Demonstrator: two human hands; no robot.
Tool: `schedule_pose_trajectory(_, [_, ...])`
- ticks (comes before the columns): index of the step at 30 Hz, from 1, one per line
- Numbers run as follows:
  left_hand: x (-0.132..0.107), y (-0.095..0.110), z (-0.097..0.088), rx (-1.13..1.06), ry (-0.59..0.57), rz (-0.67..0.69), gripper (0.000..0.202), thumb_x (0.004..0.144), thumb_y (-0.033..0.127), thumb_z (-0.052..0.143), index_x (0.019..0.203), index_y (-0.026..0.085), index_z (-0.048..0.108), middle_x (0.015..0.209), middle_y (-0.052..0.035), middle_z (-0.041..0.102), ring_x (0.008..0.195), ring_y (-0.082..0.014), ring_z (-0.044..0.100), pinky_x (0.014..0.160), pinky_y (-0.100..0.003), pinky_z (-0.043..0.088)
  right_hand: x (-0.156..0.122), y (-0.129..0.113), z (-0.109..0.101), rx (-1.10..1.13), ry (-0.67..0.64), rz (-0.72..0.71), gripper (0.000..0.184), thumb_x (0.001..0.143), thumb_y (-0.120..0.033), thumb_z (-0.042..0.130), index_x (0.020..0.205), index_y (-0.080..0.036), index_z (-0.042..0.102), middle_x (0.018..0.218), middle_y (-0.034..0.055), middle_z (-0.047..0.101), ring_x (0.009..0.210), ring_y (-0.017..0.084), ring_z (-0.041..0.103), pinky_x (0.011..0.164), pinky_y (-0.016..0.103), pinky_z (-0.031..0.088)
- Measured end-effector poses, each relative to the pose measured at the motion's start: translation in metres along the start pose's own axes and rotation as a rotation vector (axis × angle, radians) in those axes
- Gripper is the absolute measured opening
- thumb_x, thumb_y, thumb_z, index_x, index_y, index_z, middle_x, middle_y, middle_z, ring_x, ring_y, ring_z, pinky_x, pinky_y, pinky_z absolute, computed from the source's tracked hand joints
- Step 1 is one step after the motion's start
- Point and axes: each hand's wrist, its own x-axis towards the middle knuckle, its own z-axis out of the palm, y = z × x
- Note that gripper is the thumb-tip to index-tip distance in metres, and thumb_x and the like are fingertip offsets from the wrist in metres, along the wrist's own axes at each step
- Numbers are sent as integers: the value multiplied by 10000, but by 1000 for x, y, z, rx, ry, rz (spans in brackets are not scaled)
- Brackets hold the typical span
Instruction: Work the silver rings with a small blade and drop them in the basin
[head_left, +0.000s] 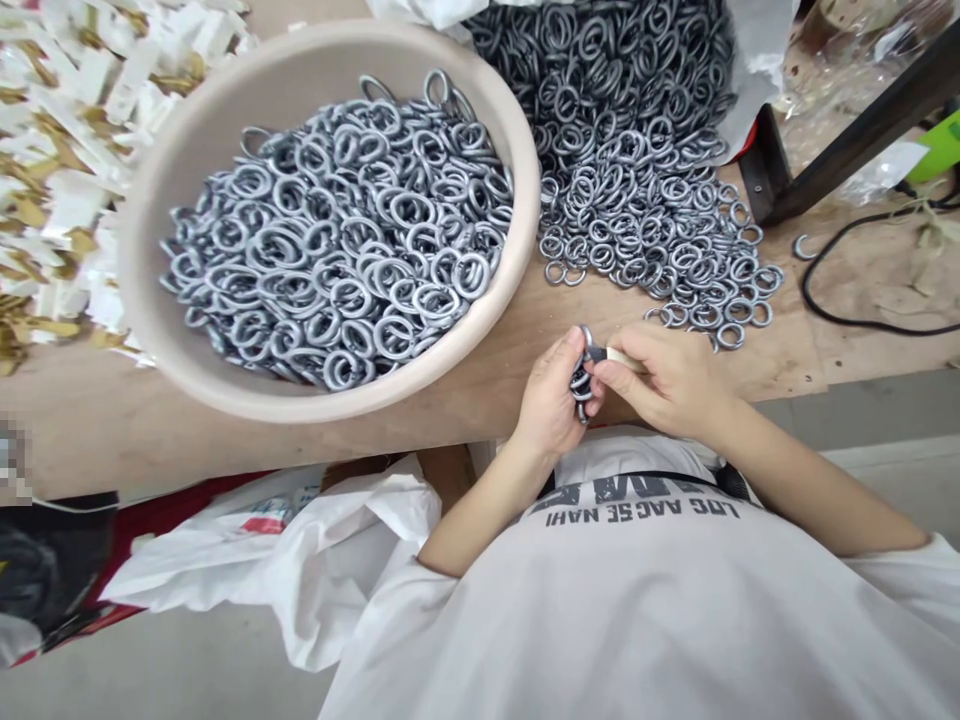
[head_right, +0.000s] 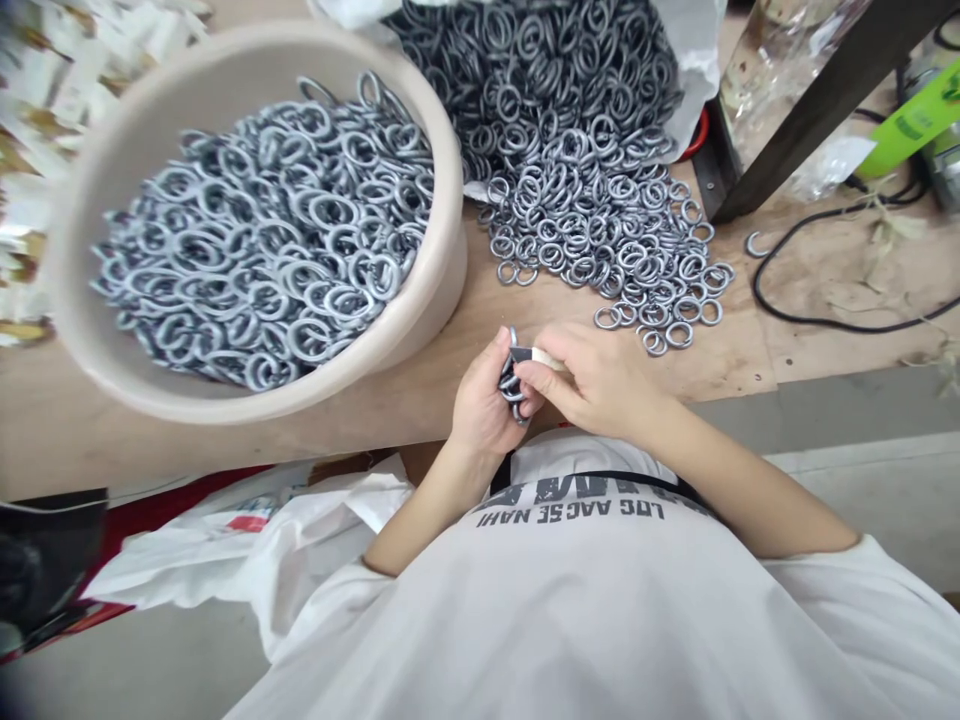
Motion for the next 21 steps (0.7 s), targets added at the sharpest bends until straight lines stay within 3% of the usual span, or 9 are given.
schedule_pose_trajectory(7, [-4, -1, -4, 50, -41, 5, 461, 842, 587, 722, 725, 188, 522, 492, 69, 481, 375, -55, 406, 336, -167, 297, 2, -2, -1, -29, -72, 16, 396, 1020, -473, 506, 746, -208, 613, 707, 6, 624, 639, 138, 530, 620, 302, 297])
schedule_pose_trajectory(12, [-18, 5, -6, 164, -321, -25, 495, 913, 567, 639, 647, 171, 507, 491, 26, 511, 382, -53, 409, 375, -183, 288, 15, 22, -4, -85, 24, 229, 459, 1021, -523, 450, 698, -215, 555, 594, -17, 525, 579, 143, 476, 600, 299, 266])
schedule_pose_trajectory(14, [-19, 9, -8, 155, -322, -15, 476, 922, 539, 623, 643, 169, 512, 502, 18, 523, 388, -58, 424, 383, -187, 303, 27, 27, -6, -150, 38, 271, 448, 1032, -532, 419, 781, -213, 610, 648, -2, 585, 624, 163, 528, 621, 300, 293])
schedule_pose_trajectory(17, [-16, 15, -14, 102, -238, 51, 379, 907, 470, 618, 686, 170, 551, 560, 2, 584, 410, -80, 490, 374, -191, 326, 51, 26, -2, -330, -13, 229, 371, 1024, -510, 464, 983, -212, 681, 900, 47, 722, 789, 214, 634, 659, 311, 329])
schedule_pose_trajectory(21, [-11, 21, -22, 19, -193, 43, 356, 902, 463, 617, 714, 166, 559, 640, -6, 629, 399, -68, 490, 344, -178, 279, 87, 19, 18, -572, -147, 148, 387, 976, -432, 581, 1294, -220, 644, 1190, 118, 726, 951, 300, 689, 689, 335, 366])
